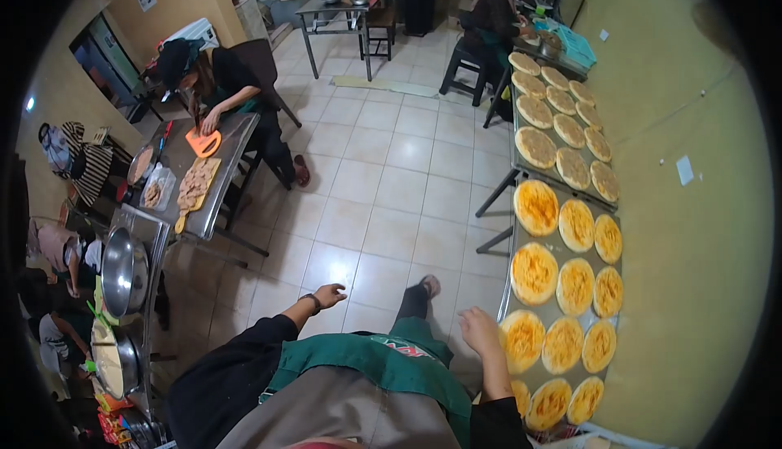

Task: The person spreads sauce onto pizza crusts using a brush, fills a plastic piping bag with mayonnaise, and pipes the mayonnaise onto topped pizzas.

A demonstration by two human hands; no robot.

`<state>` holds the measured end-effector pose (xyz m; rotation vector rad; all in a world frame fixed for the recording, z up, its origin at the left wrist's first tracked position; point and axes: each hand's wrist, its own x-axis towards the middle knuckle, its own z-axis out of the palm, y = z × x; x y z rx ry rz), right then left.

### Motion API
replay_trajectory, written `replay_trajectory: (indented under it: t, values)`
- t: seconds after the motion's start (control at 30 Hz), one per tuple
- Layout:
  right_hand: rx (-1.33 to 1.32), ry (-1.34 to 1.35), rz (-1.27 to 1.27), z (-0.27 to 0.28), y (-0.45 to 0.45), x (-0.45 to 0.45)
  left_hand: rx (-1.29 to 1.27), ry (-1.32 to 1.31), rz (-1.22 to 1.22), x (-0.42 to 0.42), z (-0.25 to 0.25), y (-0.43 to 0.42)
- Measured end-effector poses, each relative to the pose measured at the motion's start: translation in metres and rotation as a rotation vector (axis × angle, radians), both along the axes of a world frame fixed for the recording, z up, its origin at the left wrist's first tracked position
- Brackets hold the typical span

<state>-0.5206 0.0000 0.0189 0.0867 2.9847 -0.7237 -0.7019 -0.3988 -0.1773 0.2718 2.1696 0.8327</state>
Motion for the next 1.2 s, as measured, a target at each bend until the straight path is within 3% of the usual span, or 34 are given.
replay_trajectory:
  t: [0.07,0.13,0.17,0.2,0.27,0.4,0.47,0.6,0.67,0.73,0.8,0.9,1.0,1.03,1.07,1.1,1.13,1.2]
  values:
    - [0.039,0.013,0.04,-0.02,0.042,-0.052,-0.058,0.038,0.065,-0.03,-0.016,-0.002]
    - [0.079,0.009,0.064,-0.03,0.079,-0.099,-0.123,-0.119,0.232,-0.056,-0.016,-0.01]
    - [0.116,-0.02,0.108,-0.024,0.094,-0.133,-0.194,-0.01,0.251,-0.064,-0.042,-0.025]
    - [0.151,-0.045,0.153,-0.014,0.107,-0.171,-0.225,-0.143,0.425,-0.071,-0.02,-0.023]
    - [0.106,-0.029,0.174,0.012,0.126,-0.248,-0.377,-0.327,0.478,-0.099,0.021,-0.01]
    - [0.095,0.159,0.339,0.037,0.15,-0.399,-0.252,-0.418,0.57,-0.168,0.049,0.027]
    - [0.092,0.201,0.439,0.041,0.151,-0.467,0.01,-0.328,0.882,-0.197,0.022,0.043]
    - [0.015,0.182,0.616,0.05,0.133,-0.591,0.197,-0.341,1.031,-0.263,0.008,0.103]
    - [-0.044,0.181,0.69,0.042,0.139,-0.645,0.145,-0.335,0.986,-0.299,-0.023,0.118]
    - [-0.093,0.147,0.718,0.031,0.148,-0.703,0.021,-0.267,0.79,-0.327,-0.073,0.117]
    - [-0.029,0.122,0.658,0.014,0.178,-0.756,-0.106,-0.202,0.606,-0.407,-0.097,0.13]
    - [0.212,-0.122,0.593,0.0,0.237,-0.826,-0.279,-0.122,0.351,-0.515,-0.093,0.171]
    - [0.271,-0.269,0.497,0.016,0.293,-0.896,-0.449,-0.046,0.074,-0.621,-0.065,0.195]
    - [0.259,-0.27,0.443,0.022,0.307,-0.917,-0.333,0.01,0.289,-0.661,-0.087,0.181]
    - [0.256,-0.274,0.455,0.022,0.322,-0.938,-0.233,-0.139,0.578,-0.71,-0.046,0.209]
    - [0.22,-0.246,0.366,0.02,0.335,-0.96,-0.205,-0.174,0.635,-0.767,-0.001,0.239]
    - [0.186,-0.215,0.276,0.017,0.347,-0.984,-0.114,-0.01,0.618,-0.814,-0.019,0.248]
    - [0.124,-0.175,0.243,0.009,0.368,-1.029,-0.034,0.043,0.589,-0.908,0.0,0.287]
